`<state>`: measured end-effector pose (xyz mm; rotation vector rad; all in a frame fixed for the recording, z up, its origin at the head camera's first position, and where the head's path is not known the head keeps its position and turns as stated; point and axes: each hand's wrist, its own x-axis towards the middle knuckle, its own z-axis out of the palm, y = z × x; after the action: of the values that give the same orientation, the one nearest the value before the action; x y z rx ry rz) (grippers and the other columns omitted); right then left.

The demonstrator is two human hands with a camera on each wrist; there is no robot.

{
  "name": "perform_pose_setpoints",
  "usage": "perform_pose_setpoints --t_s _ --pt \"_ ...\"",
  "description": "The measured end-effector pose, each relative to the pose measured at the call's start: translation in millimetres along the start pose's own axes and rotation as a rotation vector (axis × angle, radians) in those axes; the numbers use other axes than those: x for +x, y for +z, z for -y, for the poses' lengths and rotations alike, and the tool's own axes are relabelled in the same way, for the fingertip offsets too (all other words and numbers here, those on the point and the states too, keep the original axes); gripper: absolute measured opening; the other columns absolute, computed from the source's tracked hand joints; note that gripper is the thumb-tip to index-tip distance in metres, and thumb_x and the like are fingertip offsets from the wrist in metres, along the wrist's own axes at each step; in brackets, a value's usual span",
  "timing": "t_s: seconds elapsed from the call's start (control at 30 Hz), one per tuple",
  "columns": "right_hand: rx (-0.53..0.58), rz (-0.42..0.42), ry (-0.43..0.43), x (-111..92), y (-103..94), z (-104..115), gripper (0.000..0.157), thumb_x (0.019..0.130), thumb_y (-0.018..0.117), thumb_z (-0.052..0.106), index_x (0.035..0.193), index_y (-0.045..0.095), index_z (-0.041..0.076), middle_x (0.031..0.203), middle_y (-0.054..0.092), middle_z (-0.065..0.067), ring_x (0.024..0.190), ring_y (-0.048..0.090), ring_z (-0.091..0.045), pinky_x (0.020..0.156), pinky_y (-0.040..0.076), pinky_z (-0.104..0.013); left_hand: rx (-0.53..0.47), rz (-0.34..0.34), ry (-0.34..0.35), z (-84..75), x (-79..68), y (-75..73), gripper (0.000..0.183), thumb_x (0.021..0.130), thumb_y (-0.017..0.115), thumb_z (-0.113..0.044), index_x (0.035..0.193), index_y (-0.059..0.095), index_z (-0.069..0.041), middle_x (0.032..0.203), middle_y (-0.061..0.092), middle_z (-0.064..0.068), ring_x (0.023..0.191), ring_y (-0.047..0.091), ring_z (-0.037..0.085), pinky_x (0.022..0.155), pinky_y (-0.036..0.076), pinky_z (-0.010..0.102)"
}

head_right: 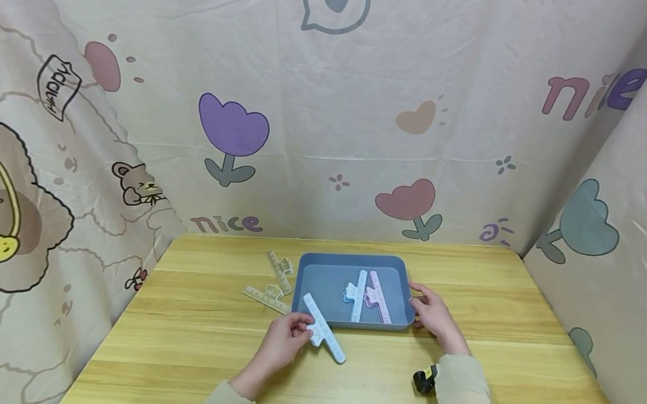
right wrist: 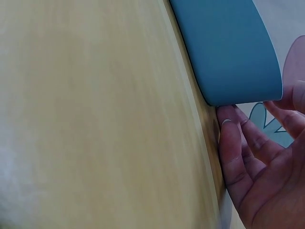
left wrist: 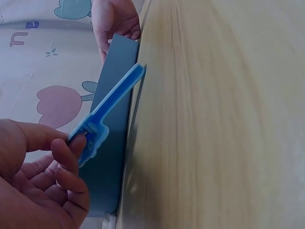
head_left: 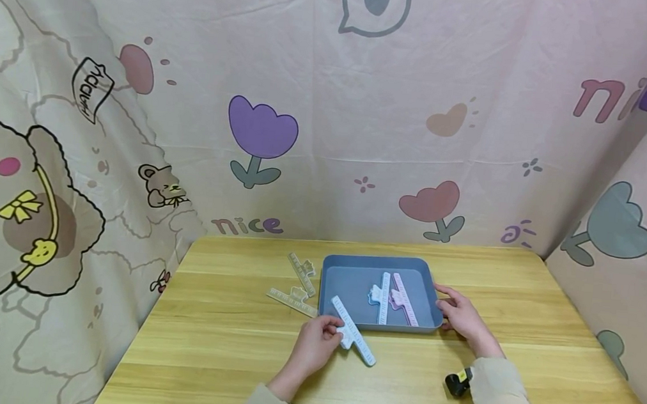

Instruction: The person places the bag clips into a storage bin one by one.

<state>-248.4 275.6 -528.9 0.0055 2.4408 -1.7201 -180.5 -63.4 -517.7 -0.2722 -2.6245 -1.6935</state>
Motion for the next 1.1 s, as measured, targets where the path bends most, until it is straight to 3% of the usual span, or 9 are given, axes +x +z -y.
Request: perform_pose_setpoints --t_s 0.13,0.43,0.8,1.1 --pt "0.001 -0.005 0.002 0 0.1 0 0.051 0.101 0.046 0.007 0.149 0.033 -0.003 0.123 0.055 -0.034 0.09 0.064 -0.026 0.064 0.057 -0.037 0.002 0.012 -0.005 -0.1 -0.7 -0.4 0.017 0.085 0.066 0.006 0.101 0.068 0.006 0.079 0.058 0.0 0.067 0.052 0.009 0.057 0.047 0.021" --pt "-0.001 -0.028 0.002 -2 -2.0 -1 0.051 0.1 0.049 0.007 0.149 0.037 0.001 0.118 0.059 -0.03 0.066 0.055 -0.019 0.047 0.046 -0.028 -0.013 0.014 -0.003 0.5 2.2 -2.0 0.018 0.087 0.063 0.006 0.104 0.068 0.004 0.081 0.057 0.001 0.069 0.05 0.01 0.059 0.046 0.021" --pt "-0.005 -0.007 0.006 -7 -3.4 5 0.051 0.1 0.049 0.008 0.149 0.037 0.001 0.117 0.061 -0.027 0.069 0.057 -0.021 0.047 0.046 -0.03 -0.019 0.001 -0.042 -4.3 11.8 -9.7 0.014 0.089 0.066 0.001 0.103 0.068 0.004 0.08 0.06 0.0 0.069 0.053 0.012 0.059 0.048 0.022" --pt "0.002 0.007 0.004 -9 -2.5 1 0.05 0.101 0.048 0.007 0.149 0.037 0.003 0.114 0.061 -0.025 0.067 0.056 -0.019 0.05 0.048 -0.029 -0.032 -0.017 0.02 -10.4 29.9 -16.2 0.015 0.088 0.065 0.004 0.102 0.068 0.008 0.079 0.06 0.003 0.068 0.051 0.011 0.057 0.046 0.022"
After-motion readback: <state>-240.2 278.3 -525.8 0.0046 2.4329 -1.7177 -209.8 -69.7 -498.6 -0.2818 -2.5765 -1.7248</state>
